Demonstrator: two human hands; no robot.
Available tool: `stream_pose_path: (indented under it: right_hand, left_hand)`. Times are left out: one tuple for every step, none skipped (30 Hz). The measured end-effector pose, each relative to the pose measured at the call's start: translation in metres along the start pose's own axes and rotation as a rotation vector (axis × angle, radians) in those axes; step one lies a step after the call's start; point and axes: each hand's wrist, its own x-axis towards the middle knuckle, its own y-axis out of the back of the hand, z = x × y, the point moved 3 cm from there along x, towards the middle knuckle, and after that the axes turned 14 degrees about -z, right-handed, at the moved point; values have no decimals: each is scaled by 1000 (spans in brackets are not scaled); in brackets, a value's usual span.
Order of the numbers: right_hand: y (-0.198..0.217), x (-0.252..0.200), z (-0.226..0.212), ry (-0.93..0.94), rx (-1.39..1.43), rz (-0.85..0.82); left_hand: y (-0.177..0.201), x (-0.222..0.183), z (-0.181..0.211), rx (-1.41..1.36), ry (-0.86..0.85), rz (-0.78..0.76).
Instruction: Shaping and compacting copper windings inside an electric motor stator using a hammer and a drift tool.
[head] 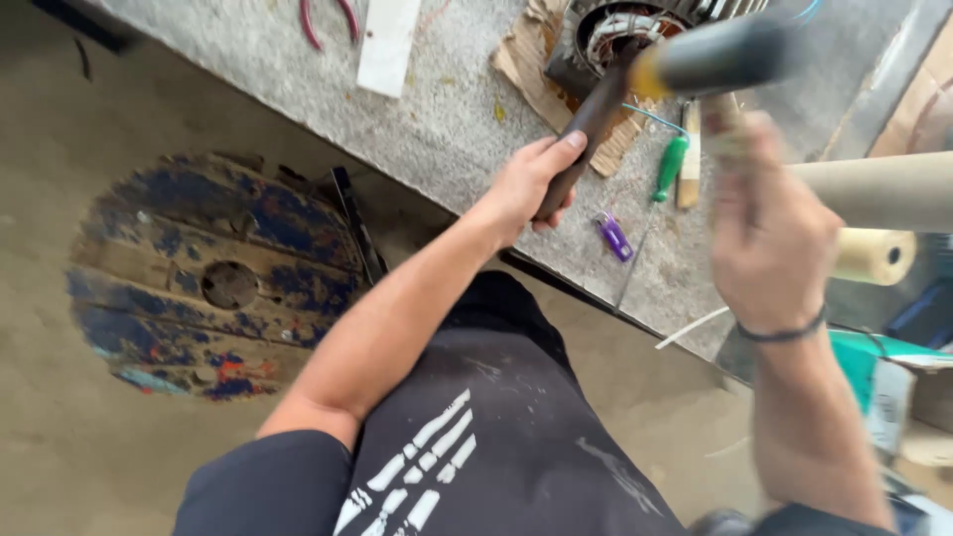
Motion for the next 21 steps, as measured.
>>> stream_pose_path:
  right_hand:
    - [16,-9,-3,10,54,148]
    - [28,-13,-7,14,116,332]
    - [13,5,-4,19,118,356]
    - [-5,11,-2,-15,-8,171]
    - [-24,15,1,-45,-135,-14]
    - [-23,11,-2,-60,-137,-12]
    - [-20,8,-4,-48,0,5]
    - [-18,12,-8,-8,141,18]
    - [-14,9,-17,5,143,17]
    - [-7,2,-21,-71,311,106]
    - [0,-7,-22,-149,481,193]
    - [-4,-11,-23,-157,484,210]
    - [-11,-15,-20,-184,752,249]
    - [-19,-27,-18,-221,1020,263]
    - [-22,-37,-20,-241,1020,262]
    - [-26,-42,-19,-307,1092,251]
    - [-30,-48,-20,-374,1162,239]
    - [-37,-55,-17,-383,1161,243]
    - [-43,-62,-15,-407,1145,224]
    - [-49,-69,-12,-432,1126,208]
    - [-49,-72,-11,-441,1122,215]
  left_hand:
    - [0,4,-11,-6,-17,4]
    - [7,11,-11,25,-43,5]
    - [9,8,8,45,-58,8]
    - [3,1,10,41,-30,-7]
    - [-3,-4,12,36,-3,-23]
    - [-3,-1,5,44,3,-35]
    - [-3,1,0,44,10,-36]
    - [2,2,-4,32,4,-14]
    - [8,3,-8,27,-2,-4]
    - [9,5,-14,53,-38,-25]
    - [9,9,-19,80,-74,-46]
    - [9,-2,-16,97,-74,-53]
    - [7,-11,-13,103,-63,-125]
    - [1,-24,-20,88,-36,-199]
    - [3,-22,-31,86,-20,-208]
    - [5,-21,-37,24,-60,-259]
    - [7,-20,-43,-39,-100,-310]
    - [10,-15,-42,-39,-94,-316]
    - [12,-10,-42,-36,-98,-314]
    - [13,-3,-41,-33,-104,-315]
    - [11,0,-35,-32,-99,-325]
